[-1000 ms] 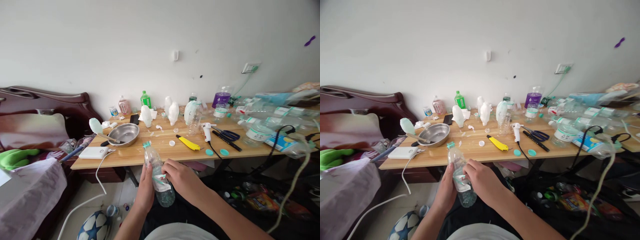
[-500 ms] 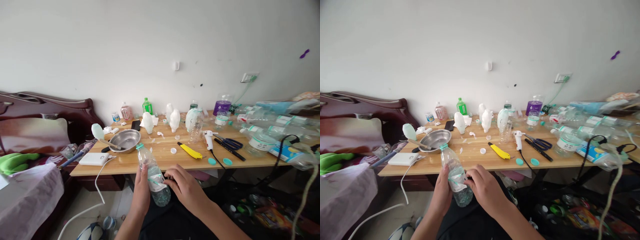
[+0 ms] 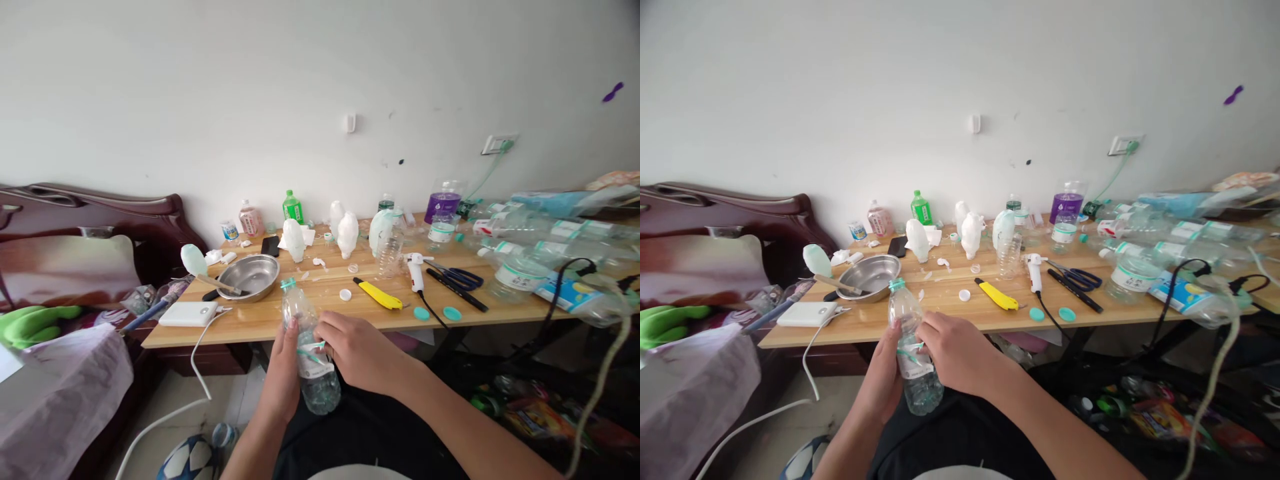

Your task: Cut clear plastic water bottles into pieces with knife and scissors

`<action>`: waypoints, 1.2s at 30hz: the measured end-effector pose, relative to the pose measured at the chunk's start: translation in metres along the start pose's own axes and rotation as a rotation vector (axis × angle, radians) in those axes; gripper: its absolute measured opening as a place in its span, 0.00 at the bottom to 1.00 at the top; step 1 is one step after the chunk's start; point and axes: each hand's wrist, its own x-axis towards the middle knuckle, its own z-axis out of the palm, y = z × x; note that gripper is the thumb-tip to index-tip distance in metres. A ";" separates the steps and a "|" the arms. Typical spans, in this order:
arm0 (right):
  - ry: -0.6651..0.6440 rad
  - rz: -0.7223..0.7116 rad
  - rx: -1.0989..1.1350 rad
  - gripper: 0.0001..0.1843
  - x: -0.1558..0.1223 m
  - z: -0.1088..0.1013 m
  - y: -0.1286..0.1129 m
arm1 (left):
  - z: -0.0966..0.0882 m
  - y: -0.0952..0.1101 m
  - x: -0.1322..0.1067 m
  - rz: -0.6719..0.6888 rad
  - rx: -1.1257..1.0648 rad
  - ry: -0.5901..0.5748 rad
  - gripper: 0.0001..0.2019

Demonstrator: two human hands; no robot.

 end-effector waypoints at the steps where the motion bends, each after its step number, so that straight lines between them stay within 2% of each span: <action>1: -0.023 -0.008 -0.028 0.06 0.000 -0.002 0.000 | -0.001 0.000 0.000 -0.050 -0.002 -0.023 0.25; 3: -0.062 -0.039 -0.062 0.03 -0.001 -0.005 0.000 | -0.004 0.001 0.000 -0.128 -0.007 -0.051 0.26; 5: -0.076 -0.064 -0.072 0.03 -0.003 -0.007 0.002 | -0.006 0.000 0.001 -0.150 -0.019 -0.050 0.26; 13: -0.010 -0.044 0.092 0.06 -0.004 -0.005 0.010 | -0.006 0.003 0.003 -0.138 -0.053 -0.015 0.23; 17: -0.048 -0.112 0.144 0.07 0.000 -0.008 0.011 | -0.004 0.004 0.001 -0.151 -0.091 -0.037 0.23; 25: -0.173 -0.131 0.187 0.08 -0.002 -0.021 0.018 | 0.004 0.011 -0.002 -0.199 -0.052 -0.057 0.24; 30: -0.102 -0.128 0.279 0.09 -0.003 -0.029 0.020 | 0.007 0.013 -0.004 -0.230 -0.062 -0.073 0.24; 36: -0.100 -0.194 0.187 0.08 -0.004 -0.030 0.018 | 0.005 0.010 -0.005 -0.248 -0.100 -0.071 0.23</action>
